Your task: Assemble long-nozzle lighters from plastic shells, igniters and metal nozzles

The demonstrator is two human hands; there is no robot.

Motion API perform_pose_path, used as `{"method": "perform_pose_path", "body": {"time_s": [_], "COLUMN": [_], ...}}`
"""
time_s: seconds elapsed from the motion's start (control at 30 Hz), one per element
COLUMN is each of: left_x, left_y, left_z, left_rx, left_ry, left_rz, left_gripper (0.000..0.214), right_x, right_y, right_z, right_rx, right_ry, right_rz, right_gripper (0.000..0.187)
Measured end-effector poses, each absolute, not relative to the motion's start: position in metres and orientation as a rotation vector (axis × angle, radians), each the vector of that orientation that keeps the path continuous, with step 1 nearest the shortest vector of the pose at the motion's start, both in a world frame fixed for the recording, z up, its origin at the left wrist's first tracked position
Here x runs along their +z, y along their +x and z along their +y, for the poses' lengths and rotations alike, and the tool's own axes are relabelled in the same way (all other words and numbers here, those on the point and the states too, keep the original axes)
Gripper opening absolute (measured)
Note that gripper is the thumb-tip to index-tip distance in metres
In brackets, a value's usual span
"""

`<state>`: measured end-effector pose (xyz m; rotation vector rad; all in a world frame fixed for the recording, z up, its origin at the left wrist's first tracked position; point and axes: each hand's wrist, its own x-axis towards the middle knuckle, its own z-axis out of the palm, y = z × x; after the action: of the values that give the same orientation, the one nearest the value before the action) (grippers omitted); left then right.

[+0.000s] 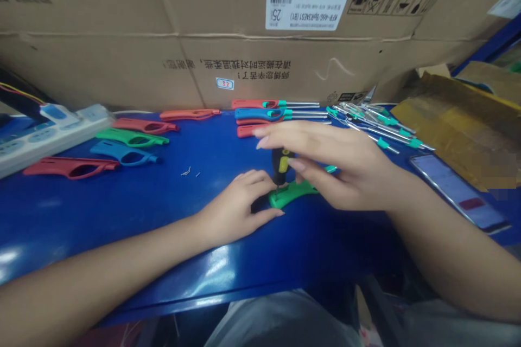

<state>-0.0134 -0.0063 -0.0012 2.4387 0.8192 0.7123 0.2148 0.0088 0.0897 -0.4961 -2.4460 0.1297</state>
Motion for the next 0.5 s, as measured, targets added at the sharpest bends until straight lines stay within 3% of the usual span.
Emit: {"method": "perform_pose_path", "body": {"time_s": [0.17, 0.27, 0.4, 0.5], "left_x": [-0.0031, -0.0031, -0.0028, -0.0031], "left_y": [-0.0142, -0.0145, -0.0143, -0.0137], "left_z": [-0.0073, -0.0081, -0.0088, -0.0093], "left_rx": [0.741, 0.683, 0.673, 0.689], "left_ry": [2.480, 2.508, 2.522, 2.529], "left_rz": [0.814, 0.811, 0.831, 0.839], "left_gripper": [0.029, 0.026, 0.027, 0.022], "right_x": [0.0896, 0.0894, 0.0900, 0.0918], "right_y": [0.2142, 0.2138, 0.2107, 0.2095], "right_z": [0.0099, 0.0091, 0.0078, 0.0060], "right_rx": [0.076, -0.013, 0.210, 0.263], "right_ry": [-0.474, -0.460, -0.439, -0.413], "right_rz": [-2.341, -2.385, -2.415, -2.391], "right_gripper": [0.020, 0.024, 0.033, 0.028]}}
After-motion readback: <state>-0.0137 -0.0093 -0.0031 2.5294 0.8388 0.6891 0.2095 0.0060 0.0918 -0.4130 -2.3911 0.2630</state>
